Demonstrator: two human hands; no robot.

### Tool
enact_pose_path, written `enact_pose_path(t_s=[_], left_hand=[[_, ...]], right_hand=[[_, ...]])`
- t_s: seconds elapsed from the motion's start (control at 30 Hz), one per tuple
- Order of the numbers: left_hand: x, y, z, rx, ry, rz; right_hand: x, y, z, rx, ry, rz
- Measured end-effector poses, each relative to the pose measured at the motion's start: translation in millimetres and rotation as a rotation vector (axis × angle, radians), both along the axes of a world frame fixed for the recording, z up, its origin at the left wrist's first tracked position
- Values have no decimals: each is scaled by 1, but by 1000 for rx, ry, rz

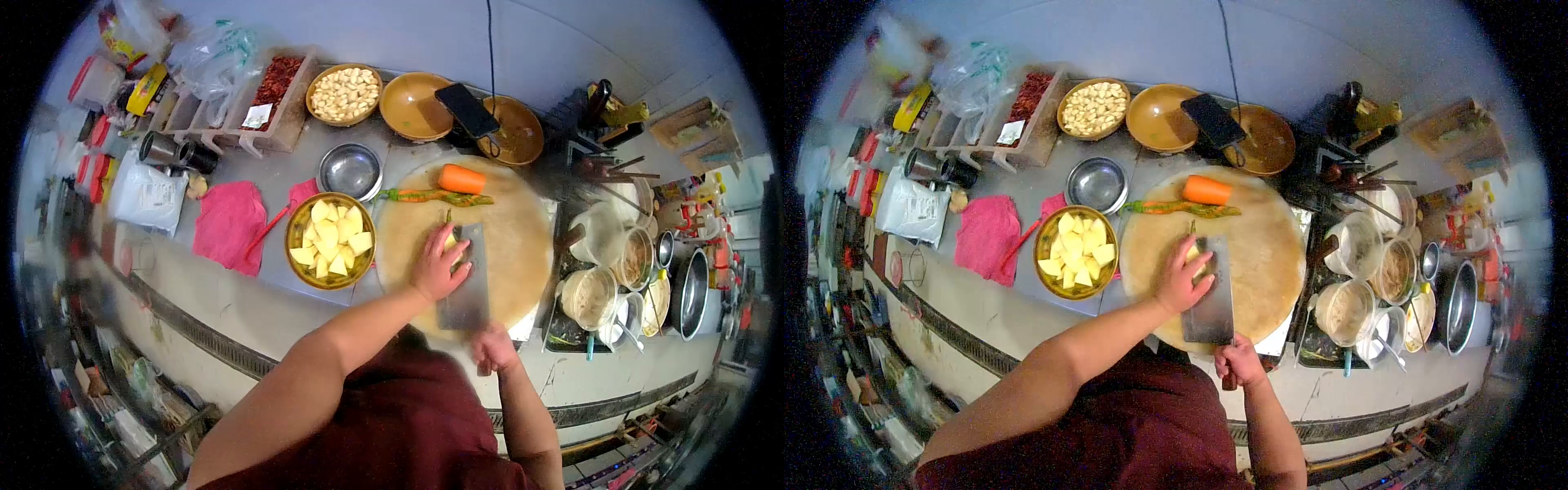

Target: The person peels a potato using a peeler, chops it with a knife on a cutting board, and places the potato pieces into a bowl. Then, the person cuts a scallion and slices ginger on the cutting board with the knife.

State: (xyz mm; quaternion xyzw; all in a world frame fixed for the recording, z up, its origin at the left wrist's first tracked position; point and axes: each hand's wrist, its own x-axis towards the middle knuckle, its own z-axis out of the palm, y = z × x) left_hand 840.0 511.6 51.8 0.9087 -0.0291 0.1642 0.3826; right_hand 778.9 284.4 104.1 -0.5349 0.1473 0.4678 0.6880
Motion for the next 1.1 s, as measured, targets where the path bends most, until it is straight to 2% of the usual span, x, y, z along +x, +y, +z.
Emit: enact_pose_path(t_s=[0.07, 0.17, 0.27, 0.37, 0.5, 0.6, 0.67, 0.7, 0.8, 0.83, 0.87, 0.97, 1.03, 1.1], left_hand=[[-9, 1, 3, -87, -32, 11], [-9, 10, 16, -87, -102, -60], [-6, 13, 42, -109, -98, -68], [0, 16, 39, -171, -70, -97], [-8, 36, 68, -181, -200, -66], [-24, 84, 95, -143, -295, 57], [-35, 125, 92, -115, -282, 161], [-40, 141, 84, -147, -218, 250], [-52, 185, 57, -225, -112, 315], [-56, 198, 52, -5, -66, 193], [-59, 210, 47, 213, -23, 68], [-85, 223, 69, 180, 13, 125], [-106, 238, 77, 134, 13, 182], [-129, 248, 59, -44, 59, 592]], right_hand=[[-9, 6, 10, 0, 8, -5], [-16, 15, 32, -17, 23, -31], [-20, 19, 48, -20, 69, -114], [-18, 33, 64, -46, 88, -184], [-23, 50, 83, -42, -3, -119], [-14, 77, 100, 34, -42, 16], [-13, 98, 100, 91, -83, 120], [-13, 106, 100, 97, -84, 118], [-16, 123, 102, 39, -116, 113], [-19, 121, 101, 36, -119, 109], [-23, 114, 98, -22, -183, 65], [-30, 90, 103, -224, -344, -45], [-37, 68, 78, -526, -533, -133], [-43, 54, 53, -897, -985, -75]])
